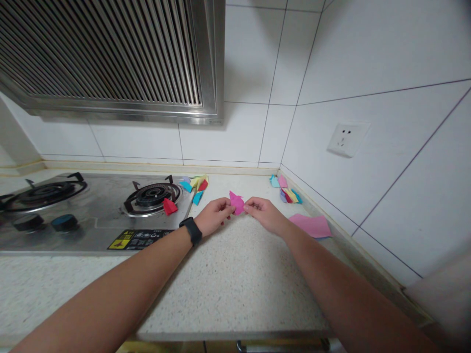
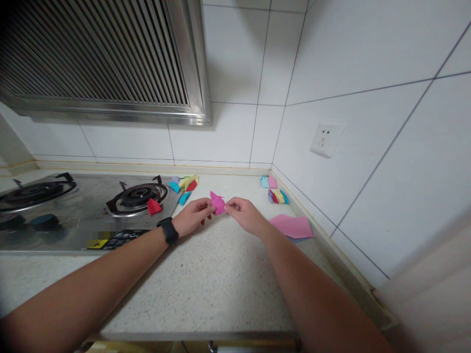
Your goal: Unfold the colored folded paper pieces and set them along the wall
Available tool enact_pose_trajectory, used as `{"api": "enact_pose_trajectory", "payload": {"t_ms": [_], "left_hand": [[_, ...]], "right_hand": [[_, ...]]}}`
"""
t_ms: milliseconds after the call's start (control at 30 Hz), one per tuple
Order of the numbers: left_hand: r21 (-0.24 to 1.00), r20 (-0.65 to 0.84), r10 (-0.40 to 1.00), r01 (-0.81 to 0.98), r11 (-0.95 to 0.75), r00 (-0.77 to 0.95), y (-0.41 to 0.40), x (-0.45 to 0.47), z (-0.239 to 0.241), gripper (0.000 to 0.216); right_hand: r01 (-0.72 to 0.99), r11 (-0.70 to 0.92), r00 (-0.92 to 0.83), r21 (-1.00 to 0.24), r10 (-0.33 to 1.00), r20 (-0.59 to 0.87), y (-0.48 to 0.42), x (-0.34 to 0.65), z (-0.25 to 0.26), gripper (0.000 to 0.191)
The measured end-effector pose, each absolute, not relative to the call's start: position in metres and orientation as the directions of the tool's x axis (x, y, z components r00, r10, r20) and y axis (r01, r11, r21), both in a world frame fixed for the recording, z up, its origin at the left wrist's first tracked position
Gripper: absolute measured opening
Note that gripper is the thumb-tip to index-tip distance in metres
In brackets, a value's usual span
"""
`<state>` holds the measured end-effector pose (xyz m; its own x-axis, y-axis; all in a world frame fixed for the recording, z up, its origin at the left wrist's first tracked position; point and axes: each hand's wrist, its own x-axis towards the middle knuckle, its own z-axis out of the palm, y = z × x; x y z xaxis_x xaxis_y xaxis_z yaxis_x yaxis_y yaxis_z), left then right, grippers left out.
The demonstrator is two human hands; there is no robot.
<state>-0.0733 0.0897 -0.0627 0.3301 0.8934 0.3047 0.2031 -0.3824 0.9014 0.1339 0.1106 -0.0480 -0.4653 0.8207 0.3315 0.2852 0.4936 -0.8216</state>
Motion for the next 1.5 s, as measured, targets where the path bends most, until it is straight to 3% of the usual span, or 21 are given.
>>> {"api": "enact_pose_trajectory", "payload": {"t_ms": [400,600,933,1200,1500], "left_hand": [[0.900,0.294,0.911,0.237,-0.366,0.290,0.092,-0.074,-0.062,0.028],[0.898,0.292,0.906,0.239,-0.371,0.308,0.094,-0.074,-0.064,0.025],[0.764,0.355,0.871,0.432,-0.480,0.340,0.088,-0.076,-0.058,0.026],[0.664,0.366,0.834,0.512,-0.545,0.412,0.089,-0.055,-0.054,0.024],[0.727,0.257,0.878,0.518,-0.450,0.403,0.160,0.006,-0.052,0.027]], "right_hand": [[0.287,0.509,-0.344,-0.812,0.845,0.408,0.113,0.133,-0.047,0.017],[0.369,0.497,-0.093,-0.785,0.860,0.501,0.121,0.140,-0.045,0.017],[0.400,0.561,0.375,-0.725,0.621,0.688,0.128,0.182,-0.003,0.014],[0.671,0.465,0.488,-0.578,0.310,0.816,0.122,0.231,0.014,0.009],[0.743,0.416,0.420,-0.525,0.322,0.849,0.128,0.258,0.007,0.008]]}}
